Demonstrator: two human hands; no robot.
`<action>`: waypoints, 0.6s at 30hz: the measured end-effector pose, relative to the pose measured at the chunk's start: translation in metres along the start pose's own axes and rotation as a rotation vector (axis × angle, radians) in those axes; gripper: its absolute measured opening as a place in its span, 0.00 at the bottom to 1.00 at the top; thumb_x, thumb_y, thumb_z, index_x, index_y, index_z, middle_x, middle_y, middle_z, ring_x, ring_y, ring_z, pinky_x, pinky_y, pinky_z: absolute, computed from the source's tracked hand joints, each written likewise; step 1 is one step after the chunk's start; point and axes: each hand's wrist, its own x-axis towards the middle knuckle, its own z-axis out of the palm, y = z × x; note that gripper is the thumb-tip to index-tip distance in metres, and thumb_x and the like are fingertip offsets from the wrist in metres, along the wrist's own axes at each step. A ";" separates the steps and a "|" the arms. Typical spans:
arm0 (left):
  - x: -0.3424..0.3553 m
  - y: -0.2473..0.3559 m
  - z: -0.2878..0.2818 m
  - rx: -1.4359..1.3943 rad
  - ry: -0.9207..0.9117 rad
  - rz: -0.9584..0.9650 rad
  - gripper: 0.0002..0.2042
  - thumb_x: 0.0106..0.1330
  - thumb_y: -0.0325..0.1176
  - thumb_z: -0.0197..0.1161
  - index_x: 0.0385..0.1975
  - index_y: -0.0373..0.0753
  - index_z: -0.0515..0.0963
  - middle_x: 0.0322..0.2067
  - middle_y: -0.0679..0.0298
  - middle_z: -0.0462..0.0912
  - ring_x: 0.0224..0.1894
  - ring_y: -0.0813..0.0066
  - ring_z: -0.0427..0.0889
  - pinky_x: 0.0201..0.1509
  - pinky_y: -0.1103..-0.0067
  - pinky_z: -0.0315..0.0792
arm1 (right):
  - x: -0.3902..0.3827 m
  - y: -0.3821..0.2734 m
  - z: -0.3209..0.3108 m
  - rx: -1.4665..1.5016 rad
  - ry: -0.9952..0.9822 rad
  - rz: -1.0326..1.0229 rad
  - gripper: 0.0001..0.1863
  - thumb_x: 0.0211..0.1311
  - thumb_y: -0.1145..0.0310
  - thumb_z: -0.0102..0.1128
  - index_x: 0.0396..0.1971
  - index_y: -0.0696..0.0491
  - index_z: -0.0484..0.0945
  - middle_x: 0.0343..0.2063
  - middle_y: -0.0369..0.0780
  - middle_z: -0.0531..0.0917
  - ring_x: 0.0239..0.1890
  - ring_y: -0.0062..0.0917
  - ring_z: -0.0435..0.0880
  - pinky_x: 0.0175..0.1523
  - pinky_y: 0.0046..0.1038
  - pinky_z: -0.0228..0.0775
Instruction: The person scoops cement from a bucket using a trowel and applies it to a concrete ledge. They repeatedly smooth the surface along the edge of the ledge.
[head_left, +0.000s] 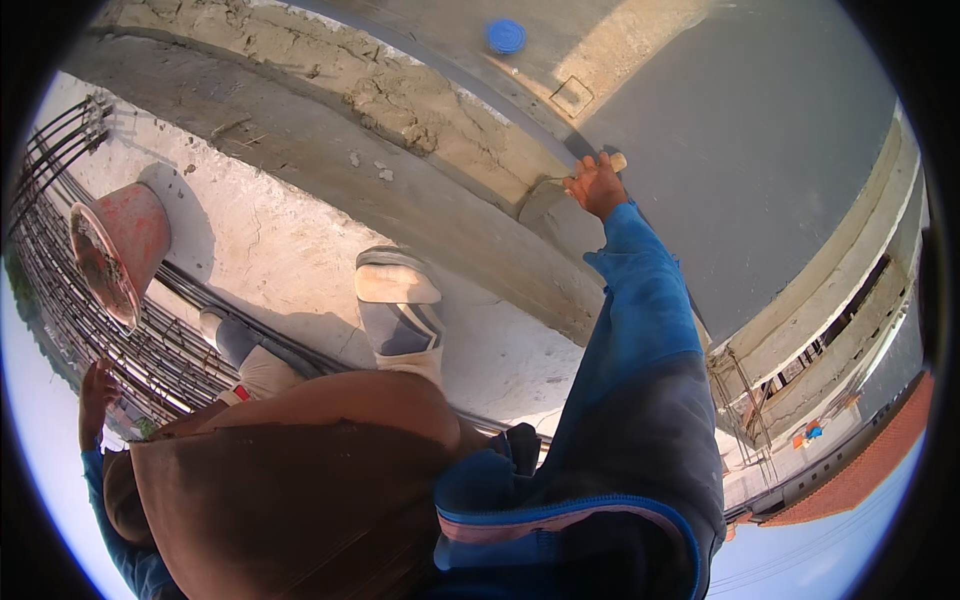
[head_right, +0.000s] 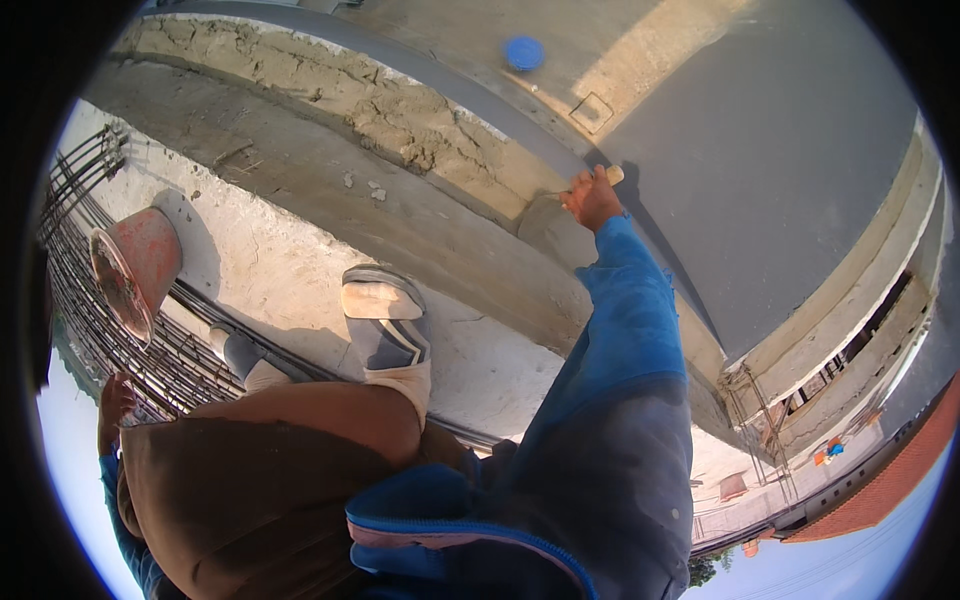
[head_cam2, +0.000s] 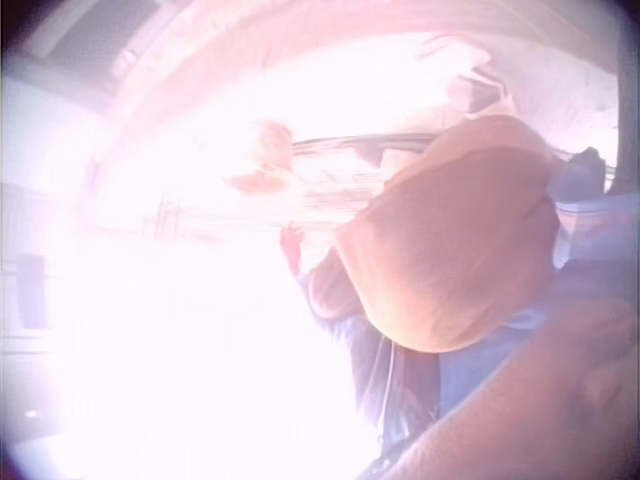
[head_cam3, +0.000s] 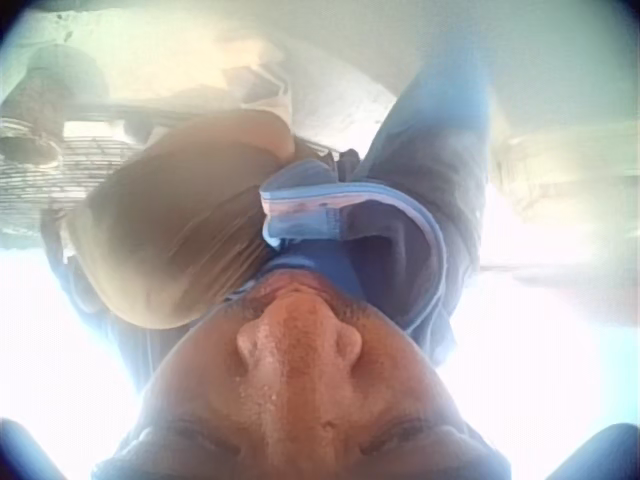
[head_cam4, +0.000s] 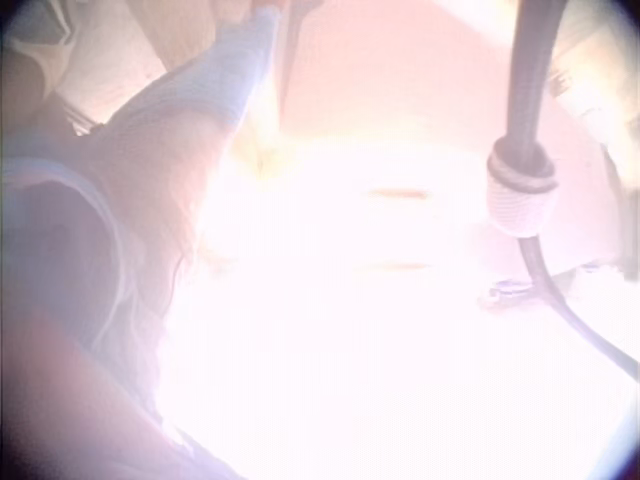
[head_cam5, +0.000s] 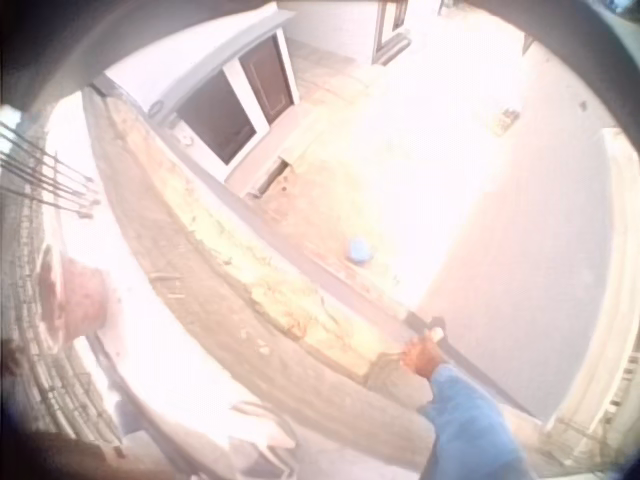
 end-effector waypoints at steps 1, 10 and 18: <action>-0.004 -0.004 0.006 -0.025 0.024 0.012 0.28 0.80 0.64 0.52 0.58 0.44 0.79 0.31 0.74 0.78 0.30 0.84 0.78 0.36 0.82 0.70 | 0.033 0.009 -0.023 -0.045 0.044 -0.102 0.15 0.81 0.51 0.52 0.59 0.33 0.83 0.52 0.34 0.82 0.61 0.32 0.78 0.67 0.47 0.60; -0.089 -0.067 0.076 -0.163 0.074 -0.108 0.28 0.83 0.59 0.51 0.59 0.39 0.80 0.32 0.71 0.77 0.31 0.84 0.75 0.37 0.82 0.69 | 0.189 -0.007 -0.256 -0.190 0.059 -0.241 0.18 0.81 0.47 0.51 0.62 0.33 0.81 0.63 0.34 0.81 0.69 0.32 0.76 0.74 0.50 0.57; -0.086 -0.122 0.110 -0.215 -0.012 -0.192 0.25 0.83 0.57 0.52 0.59 0.41 0.80 0.33 0.71 0.77 0.31 0.84 0.76 0.36 0.83 0.69 | 0.258 0.002 -0.316 -0.115 0.145 -0.175 0.18 0.80 0.46 0.52 0.55 0.36 0.86 0.50 0.32 0.88 0.61 0.33 0.83 0.64 0.53 0.63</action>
